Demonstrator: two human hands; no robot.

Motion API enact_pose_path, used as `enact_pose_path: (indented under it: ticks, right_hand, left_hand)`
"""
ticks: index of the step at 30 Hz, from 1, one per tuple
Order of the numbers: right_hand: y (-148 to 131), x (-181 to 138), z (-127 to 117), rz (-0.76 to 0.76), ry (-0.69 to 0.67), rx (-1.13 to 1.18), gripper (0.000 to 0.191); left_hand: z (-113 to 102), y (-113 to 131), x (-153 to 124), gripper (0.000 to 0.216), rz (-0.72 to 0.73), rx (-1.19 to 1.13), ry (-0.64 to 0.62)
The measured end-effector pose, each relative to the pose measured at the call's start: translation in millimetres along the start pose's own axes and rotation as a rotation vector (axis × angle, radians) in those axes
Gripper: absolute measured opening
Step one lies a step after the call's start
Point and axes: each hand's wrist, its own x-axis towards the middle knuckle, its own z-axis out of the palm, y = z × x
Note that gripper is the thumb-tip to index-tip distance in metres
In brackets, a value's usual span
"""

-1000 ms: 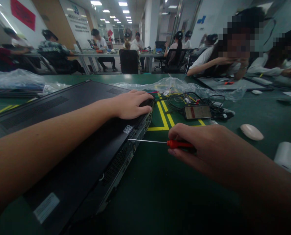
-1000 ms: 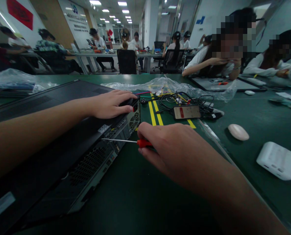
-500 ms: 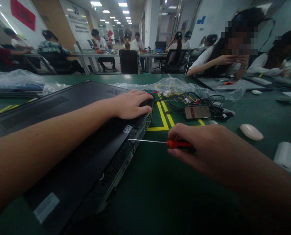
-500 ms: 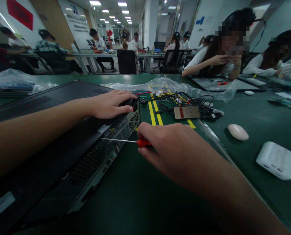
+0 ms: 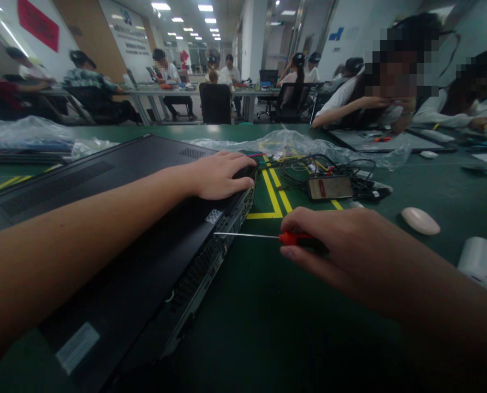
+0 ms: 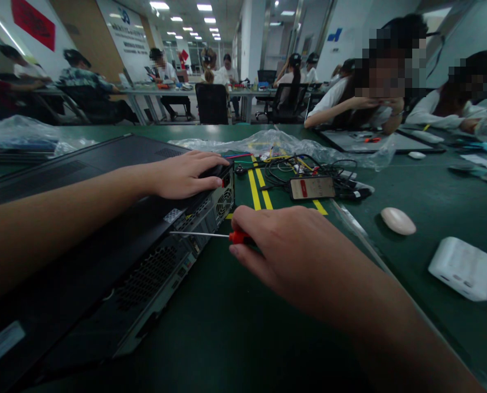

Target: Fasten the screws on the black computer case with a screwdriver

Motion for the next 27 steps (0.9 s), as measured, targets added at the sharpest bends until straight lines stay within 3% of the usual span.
enact_pose_path:
  ticks: [8,13,16,27]
  right_hand:
    - [1.4,0.8,3.2,-0.012,-0.026,0.013,0.03]
    - [1.1,-1.0,3.8,-0.019,0.005,0.021,0.012]
    - [1.8,-1.7,5.4,0.008,0.019,0.011,0.017]
    - [0.8,2.1,3.1,0.01,0.023,-0.017,0.006]
  left_hand:
    - [2.1,-2.2,0.6,0.076,0.0,0.001,0.003]
    - [2.2,-2.3,0.6,0.075,0.001,0.003,0.004]
    - [1.6,-1.6,0.4,0.076,-0.003,0.005,-0.001]
    - [0.2,-0.5,0.0,0.078,-0.01,0.005,-0.007]
